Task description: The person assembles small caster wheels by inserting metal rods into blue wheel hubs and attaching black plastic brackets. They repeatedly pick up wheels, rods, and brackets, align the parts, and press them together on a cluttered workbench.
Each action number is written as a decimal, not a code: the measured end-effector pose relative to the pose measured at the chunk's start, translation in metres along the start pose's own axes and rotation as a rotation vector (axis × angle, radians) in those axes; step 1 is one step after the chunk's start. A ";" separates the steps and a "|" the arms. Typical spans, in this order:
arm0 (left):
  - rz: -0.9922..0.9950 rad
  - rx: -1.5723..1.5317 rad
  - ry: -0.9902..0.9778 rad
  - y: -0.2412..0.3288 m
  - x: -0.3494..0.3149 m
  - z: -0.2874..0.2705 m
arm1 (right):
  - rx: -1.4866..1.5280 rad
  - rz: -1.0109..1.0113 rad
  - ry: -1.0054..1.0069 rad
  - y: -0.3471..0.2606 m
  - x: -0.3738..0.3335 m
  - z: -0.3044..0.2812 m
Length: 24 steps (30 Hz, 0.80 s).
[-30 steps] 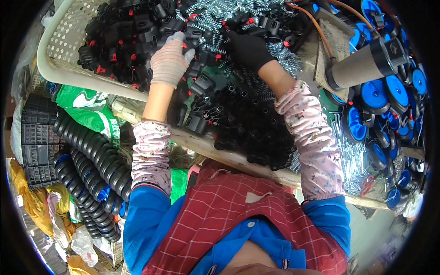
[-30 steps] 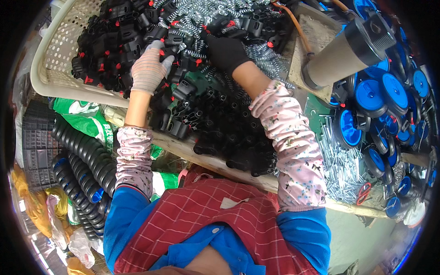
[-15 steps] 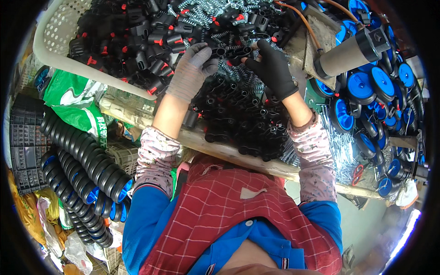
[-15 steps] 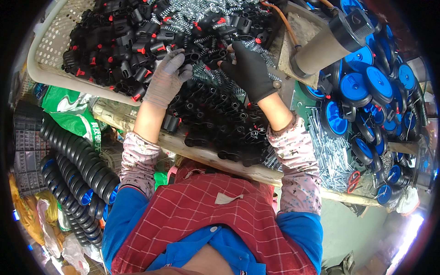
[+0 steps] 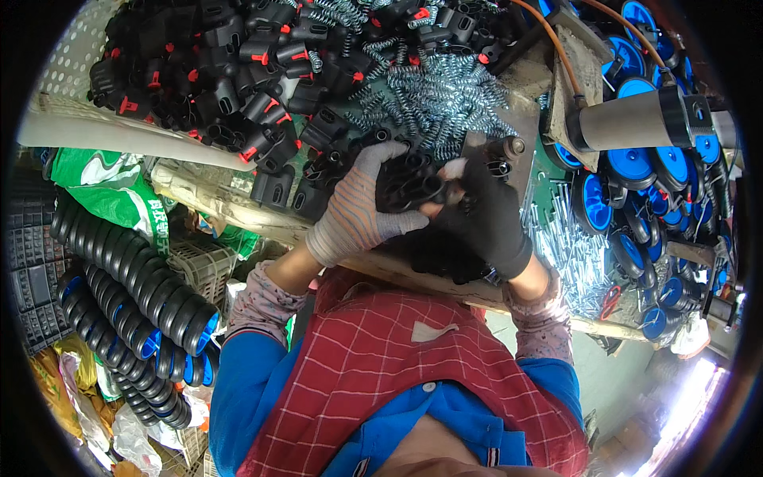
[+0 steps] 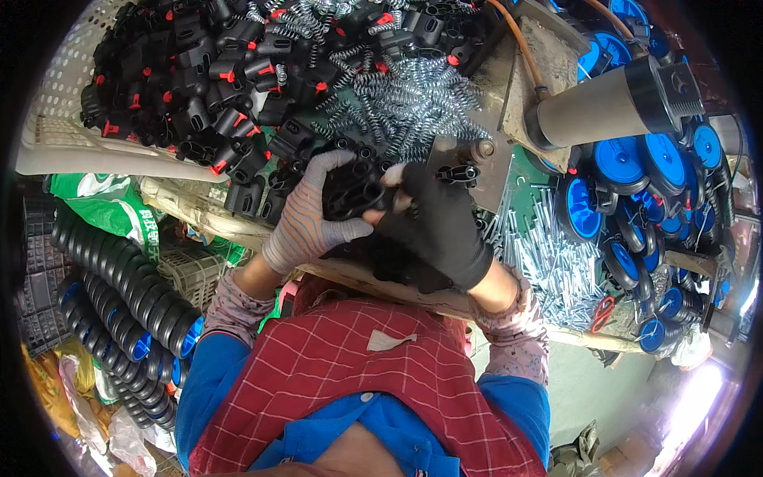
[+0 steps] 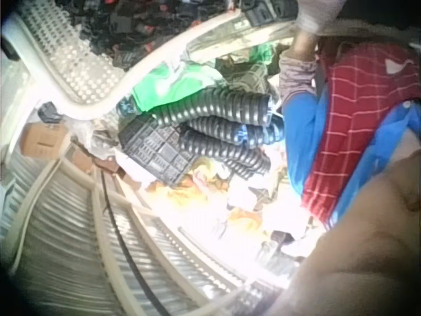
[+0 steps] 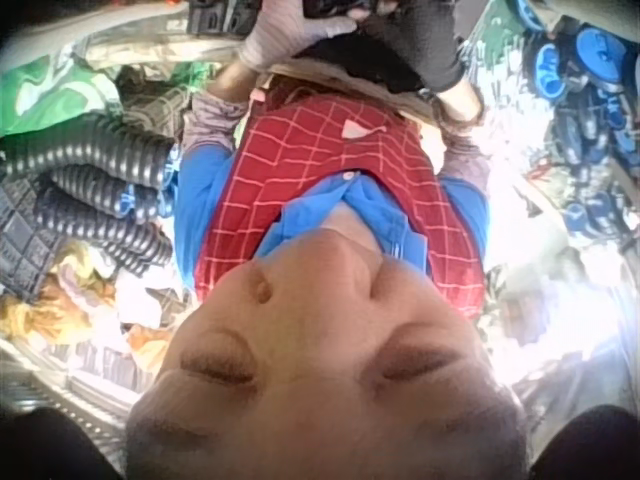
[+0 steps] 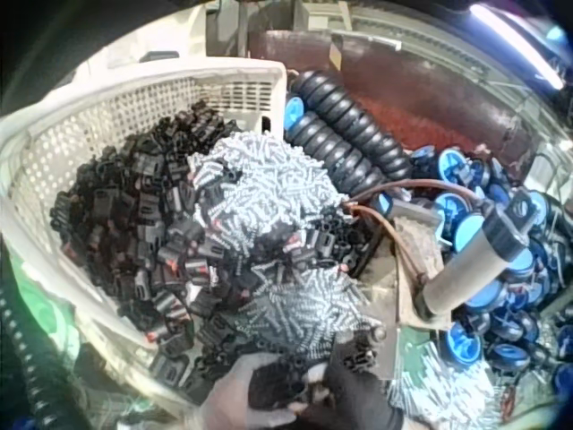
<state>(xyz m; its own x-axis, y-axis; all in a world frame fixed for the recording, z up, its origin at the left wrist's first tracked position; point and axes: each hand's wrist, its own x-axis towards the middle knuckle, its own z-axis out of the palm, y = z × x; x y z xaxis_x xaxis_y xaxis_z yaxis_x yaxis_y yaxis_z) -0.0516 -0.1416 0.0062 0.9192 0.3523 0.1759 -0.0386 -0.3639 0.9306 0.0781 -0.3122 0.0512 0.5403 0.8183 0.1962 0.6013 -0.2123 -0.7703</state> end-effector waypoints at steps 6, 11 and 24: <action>0.056 0.195 0.026 0.013 -0.024 0.006 | 0.434 0.389 -0.072 0.017 0.005 -0.017; 0.038 0.199 -0.027 0.025 -0.033 0.015 | 0.762 0.141 -0.080 0.013 -0.001 -0.012; 0.182 0.176 0.148 0.008 -0.048 0.006 | 0.316 -0.175 -0.321 0.019 0.043 0.001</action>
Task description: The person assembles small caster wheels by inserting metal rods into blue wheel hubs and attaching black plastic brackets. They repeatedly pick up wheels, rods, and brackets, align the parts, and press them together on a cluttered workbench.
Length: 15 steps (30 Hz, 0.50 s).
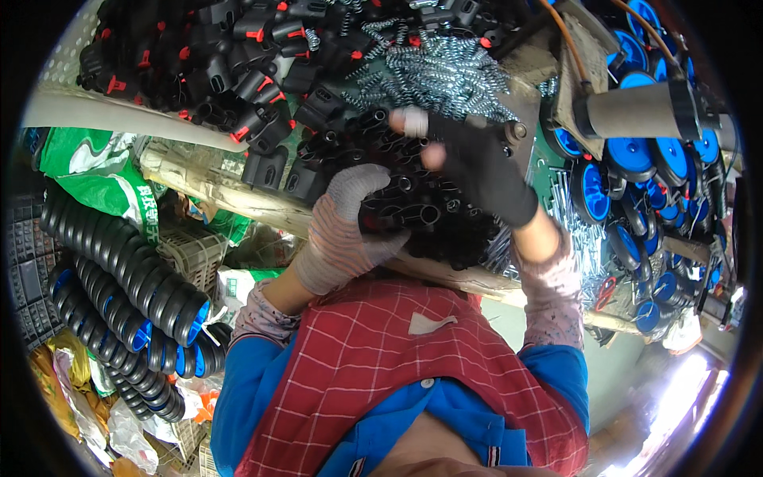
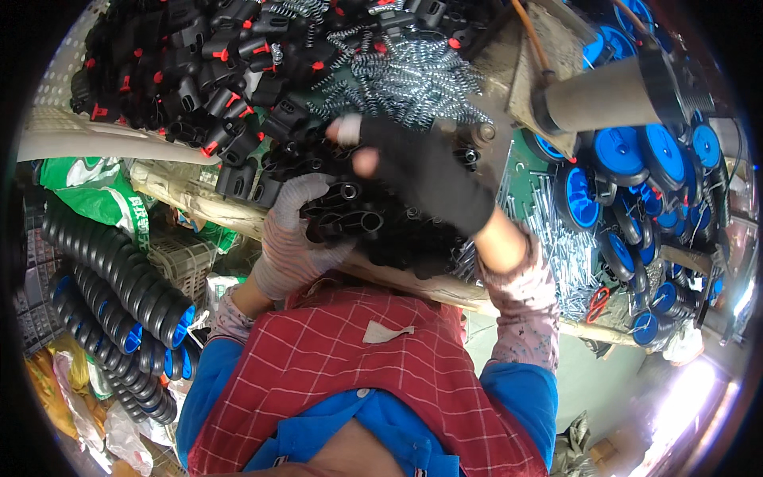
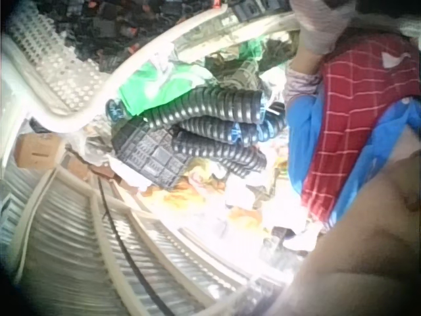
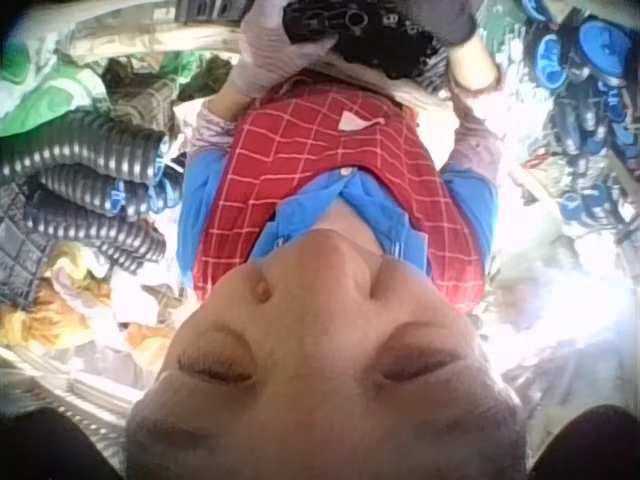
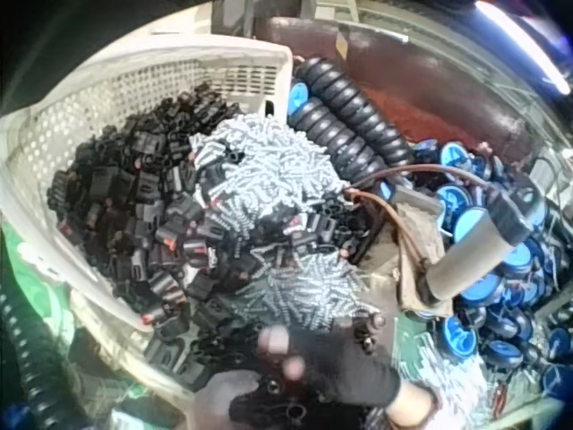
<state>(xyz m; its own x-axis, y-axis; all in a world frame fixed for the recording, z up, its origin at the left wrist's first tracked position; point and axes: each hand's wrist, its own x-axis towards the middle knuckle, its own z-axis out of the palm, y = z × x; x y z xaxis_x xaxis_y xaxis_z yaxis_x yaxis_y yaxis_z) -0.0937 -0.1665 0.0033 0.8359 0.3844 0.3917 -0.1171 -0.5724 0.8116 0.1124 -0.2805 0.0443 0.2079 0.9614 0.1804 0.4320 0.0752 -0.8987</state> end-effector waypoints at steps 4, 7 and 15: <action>0.051 0.067 0.028 -0.015 0.002 -0.018 | -0.557 -0.142 -0.018 0.057 0.085 -0.003; 0.066 0.091 0.104 -0.020 0.004 -0.030 | -0.886 -0.163 -0.194 0.093 0.118 0.006; -0.002 0.147 0.223 -0.028 0.003 -0.035 | -0.526 0.060 0.043 0.048 0.088 -0.008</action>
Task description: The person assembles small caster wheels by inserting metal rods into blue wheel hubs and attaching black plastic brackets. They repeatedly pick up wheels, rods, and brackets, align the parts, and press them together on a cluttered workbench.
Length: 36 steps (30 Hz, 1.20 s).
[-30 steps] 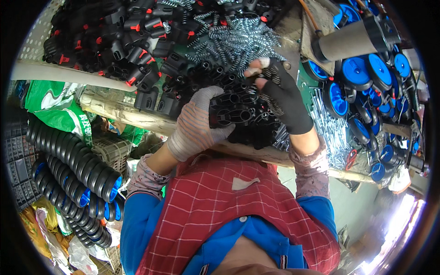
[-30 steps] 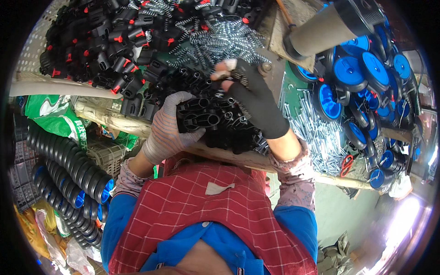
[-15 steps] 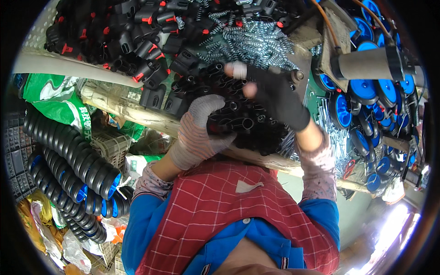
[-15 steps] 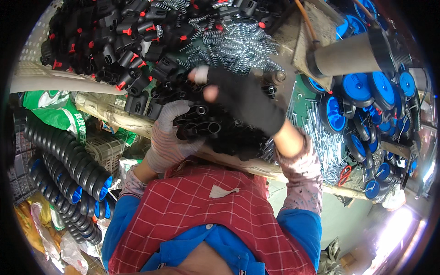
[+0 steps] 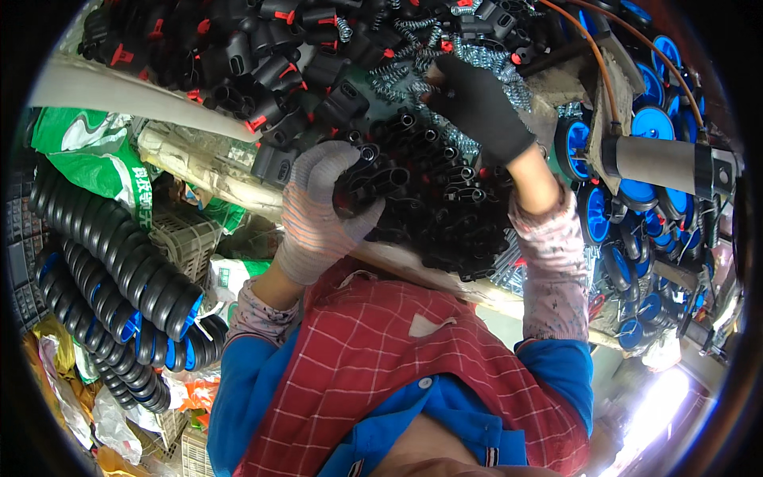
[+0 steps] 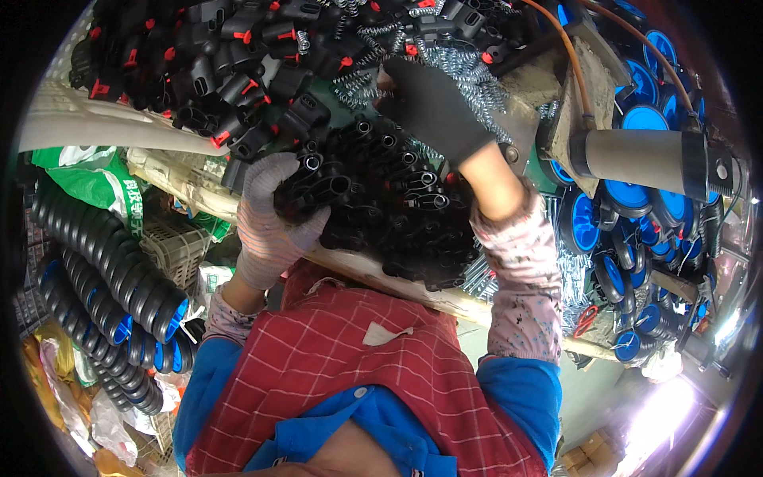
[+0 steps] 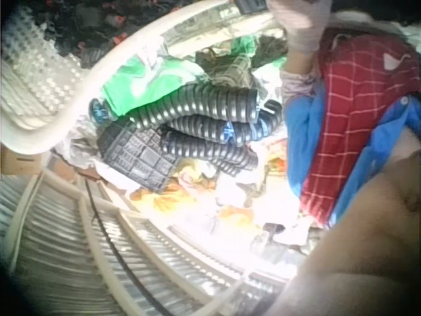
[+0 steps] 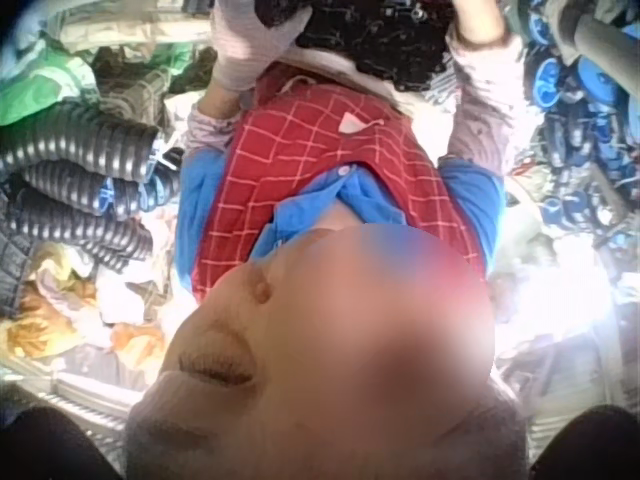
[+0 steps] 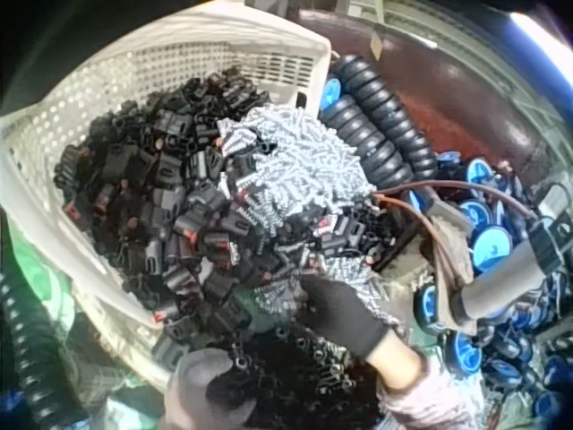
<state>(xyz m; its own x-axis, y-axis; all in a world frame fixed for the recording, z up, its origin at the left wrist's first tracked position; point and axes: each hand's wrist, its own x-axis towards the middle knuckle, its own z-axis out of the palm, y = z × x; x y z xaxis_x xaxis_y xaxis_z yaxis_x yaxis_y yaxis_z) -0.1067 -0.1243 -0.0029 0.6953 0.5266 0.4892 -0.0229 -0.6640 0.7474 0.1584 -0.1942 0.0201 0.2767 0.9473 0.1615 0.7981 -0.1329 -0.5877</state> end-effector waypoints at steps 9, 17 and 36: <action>0.076 0.169 -0.060 0.030 0.000 0.020 | -0.085 -0.182 -0.078 -0.066 -0.098 -0.042; -0.058 -0.214 -0.163 0.052 -0.014 0.068 | -0.090 -0.161 -0.241 -0.074 -0.128 -0.085; 0.057 0.420 -0.011 -0.011 0.058 0.008 | -0.150 -0.012 -0.032 0.015 0.089 0.051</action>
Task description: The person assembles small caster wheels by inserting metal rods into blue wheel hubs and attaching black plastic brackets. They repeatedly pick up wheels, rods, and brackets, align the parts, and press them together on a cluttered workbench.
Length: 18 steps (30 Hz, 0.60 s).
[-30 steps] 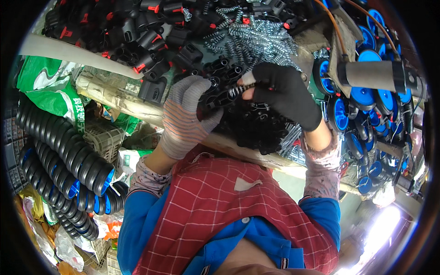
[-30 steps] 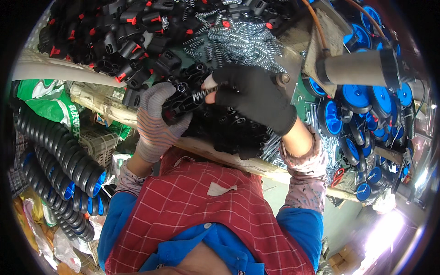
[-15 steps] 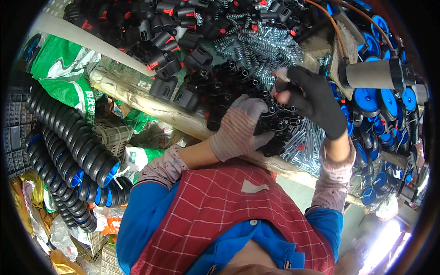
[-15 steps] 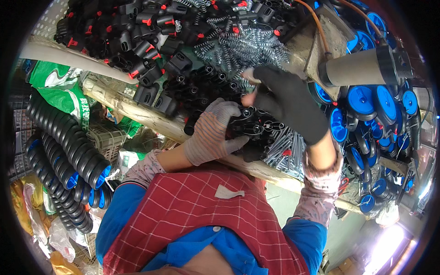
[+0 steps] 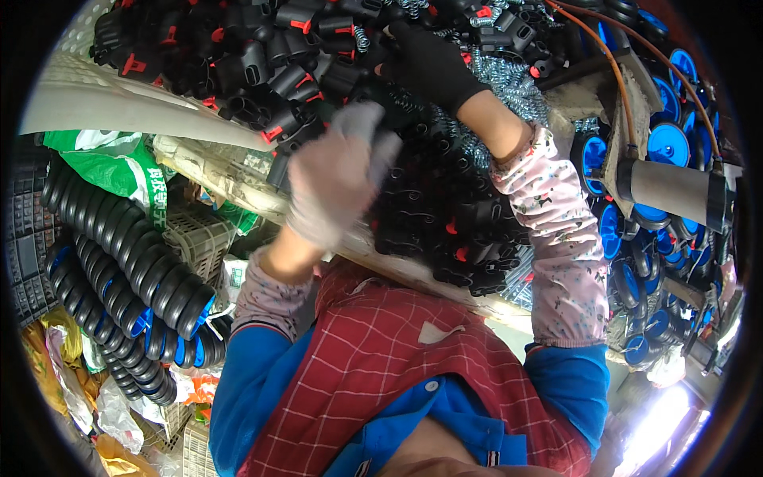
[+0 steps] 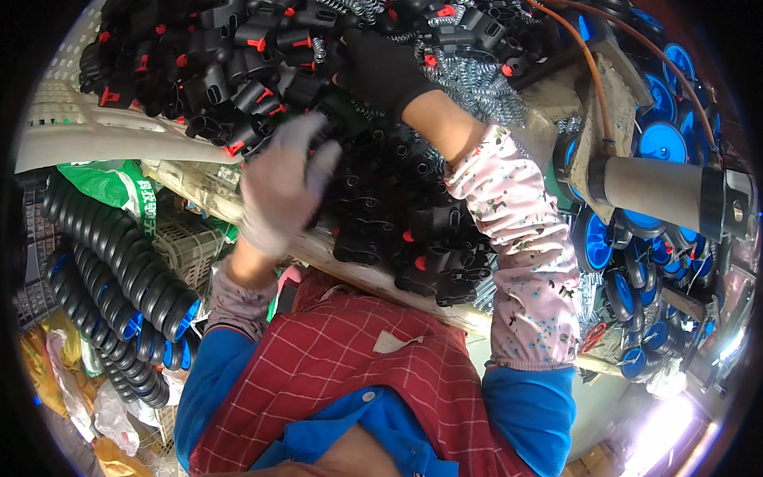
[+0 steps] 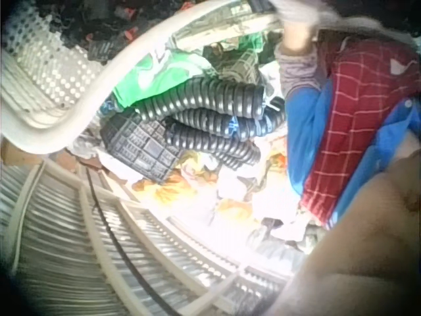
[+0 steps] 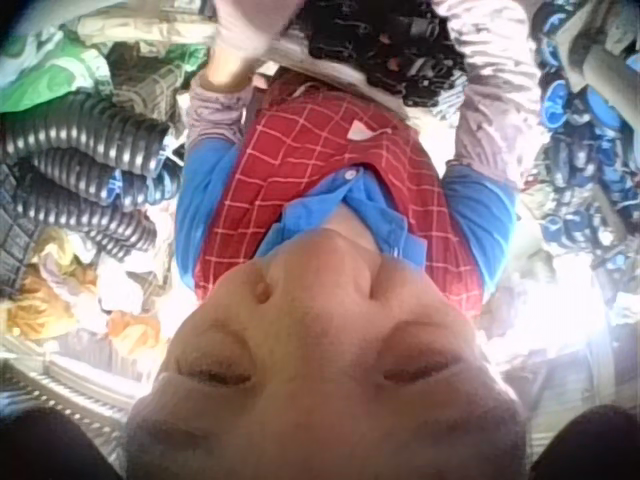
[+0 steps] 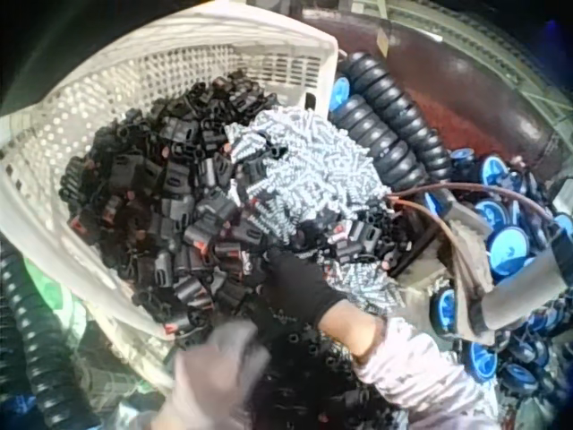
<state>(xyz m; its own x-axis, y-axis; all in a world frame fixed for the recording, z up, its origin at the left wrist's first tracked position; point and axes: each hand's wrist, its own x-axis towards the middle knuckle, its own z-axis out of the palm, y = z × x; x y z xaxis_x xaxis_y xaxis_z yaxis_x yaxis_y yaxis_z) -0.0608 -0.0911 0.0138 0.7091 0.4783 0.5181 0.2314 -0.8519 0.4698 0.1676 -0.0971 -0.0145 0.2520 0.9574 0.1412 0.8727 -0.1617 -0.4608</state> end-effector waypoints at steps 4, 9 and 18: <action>-0.268 0.336 -0.481 -0.031 0.032 0.012 | 0.101 -0.040 0.079 0.003 -0.004 0.007; -0.195 0.314 -0.502 -0.032 0.037 0.015 | 0.267 0.033 -0.049 0.012 -0.030 -0.003; 0.160 -0.015 -0.231 -0.021 -0.013 0.005 | 0.698 -0.055 -0.177 0.018 -0.078 -0.009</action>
<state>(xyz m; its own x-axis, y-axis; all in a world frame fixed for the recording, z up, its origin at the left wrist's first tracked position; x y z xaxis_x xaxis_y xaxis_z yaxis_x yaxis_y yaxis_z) -0.0712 -0.0810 -0.0064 0.8694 0.2754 0.4102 0.0957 -0.9084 0.4070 0.1676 -0.1769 -0.0265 0.0919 0.9937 0.0637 0.3963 0.0222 -0.9179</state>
